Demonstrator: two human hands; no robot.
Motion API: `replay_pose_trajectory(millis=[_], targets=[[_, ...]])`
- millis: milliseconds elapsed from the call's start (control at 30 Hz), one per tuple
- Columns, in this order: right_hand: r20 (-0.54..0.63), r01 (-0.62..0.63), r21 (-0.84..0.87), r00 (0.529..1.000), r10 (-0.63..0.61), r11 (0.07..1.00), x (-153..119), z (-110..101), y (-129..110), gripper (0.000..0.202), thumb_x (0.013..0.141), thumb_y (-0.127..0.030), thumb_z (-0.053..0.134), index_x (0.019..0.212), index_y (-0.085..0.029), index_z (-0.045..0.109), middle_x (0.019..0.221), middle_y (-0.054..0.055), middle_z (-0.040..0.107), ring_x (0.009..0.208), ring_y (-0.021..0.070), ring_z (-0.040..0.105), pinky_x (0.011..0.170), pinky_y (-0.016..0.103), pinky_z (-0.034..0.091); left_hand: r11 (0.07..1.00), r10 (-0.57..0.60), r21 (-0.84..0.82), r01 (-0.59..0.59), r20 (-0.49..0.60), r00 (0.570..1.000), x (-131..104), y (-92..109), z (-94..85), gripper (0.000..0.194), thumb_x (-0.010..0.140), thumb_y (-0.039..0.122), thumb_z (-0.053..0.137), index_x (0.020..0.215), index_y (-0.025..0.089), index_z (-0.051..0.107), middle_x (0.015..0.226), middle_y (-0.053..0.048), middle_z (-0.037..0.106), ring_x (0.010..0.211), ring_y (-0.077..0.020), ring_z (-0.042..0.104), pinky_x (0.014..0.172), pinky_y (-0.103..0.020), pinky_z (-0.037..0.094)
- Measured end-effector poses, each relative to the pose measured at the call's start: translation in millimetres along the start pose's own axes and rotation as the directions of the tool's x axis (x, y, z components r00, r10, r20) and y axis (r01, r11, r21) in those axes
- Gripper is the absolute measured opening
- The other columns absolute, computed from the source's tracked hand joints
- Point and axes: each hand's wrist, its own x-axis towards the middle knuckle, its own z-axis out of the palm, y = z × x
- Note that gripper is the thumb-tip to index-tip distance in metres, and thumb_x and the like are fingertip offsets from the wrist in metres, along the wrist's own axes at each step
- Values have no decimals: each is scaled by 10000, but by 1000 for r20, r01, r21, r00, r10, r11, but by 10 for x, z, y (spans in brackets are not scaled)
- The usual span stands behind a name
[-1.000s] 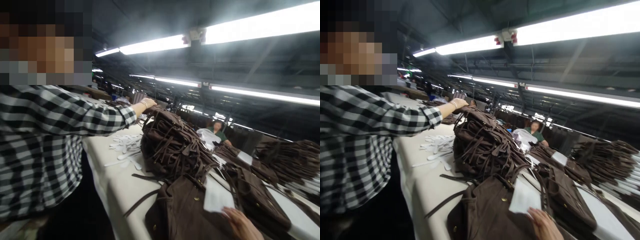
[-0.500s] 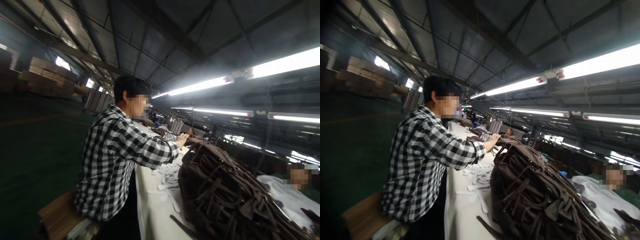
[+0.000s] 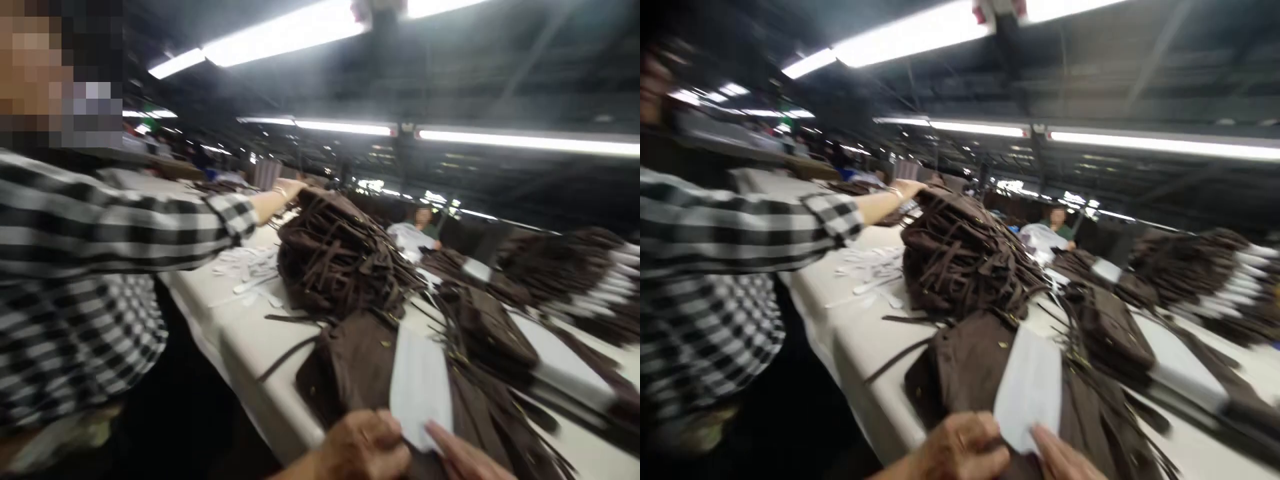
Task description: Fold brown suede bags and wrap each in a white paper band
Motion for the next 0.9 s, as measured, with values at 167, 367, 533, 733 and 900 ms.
replay_pose_trajectory(millis=[167,367,533,733,900], targets=[[175,-241,78,959,225,967,-112,-330,-207,296,877,-181,562,1089,-291,737,1026,16,752,894,208,737,784,298,603,952,-11,-306,-27,-122,992,58,351,145,161,944,121,499,983,148,653,1370,-147,542,1301,-267,499,1012,-386,516],[297,-319,222,922,248,921,36,-501,-334,242,864,-175,643,1074,-244,742,1139,36,718,1012,224,705,928,369,560,936,62,-351,-6,150,987,99,283,205,263,933,32,391,1097,105,584,1295,-116,624,1213,-228,590,980,-365,544],[54,-192,499,980,191,845,-305,-826,-571,325,925,-100,515,1175,-223,682,1130,37,725,1043,176,686,924,314,558,931,117,-361,-43,185,976,156,275,177,261,951,49,397,1167,64,541,1230,-147,651,1151,-216,631,970,-336,541],[79,59,259,994,-82,964,-1096,-751,-876,611,854,37,388,1412,-188,495,1439,117,512,1377,267,421,1060,469,463,939,178,-322,-116,169,969,173,212,175,299,982,92,367,1215,86,554,1265,-154,632,1142,-223,636,948,-324,547],[71,-17,131,997,8,991,-1383,-581,-1081,669,815,7,415,1427,-258,469,1539,133,365,1390,336,389,1059,607,402,947,220,-274,-169,167,961,127,187,188,366,990,105,365,1301,135,554,1262,-159,635,1128,-219,645,919,-318,558]])
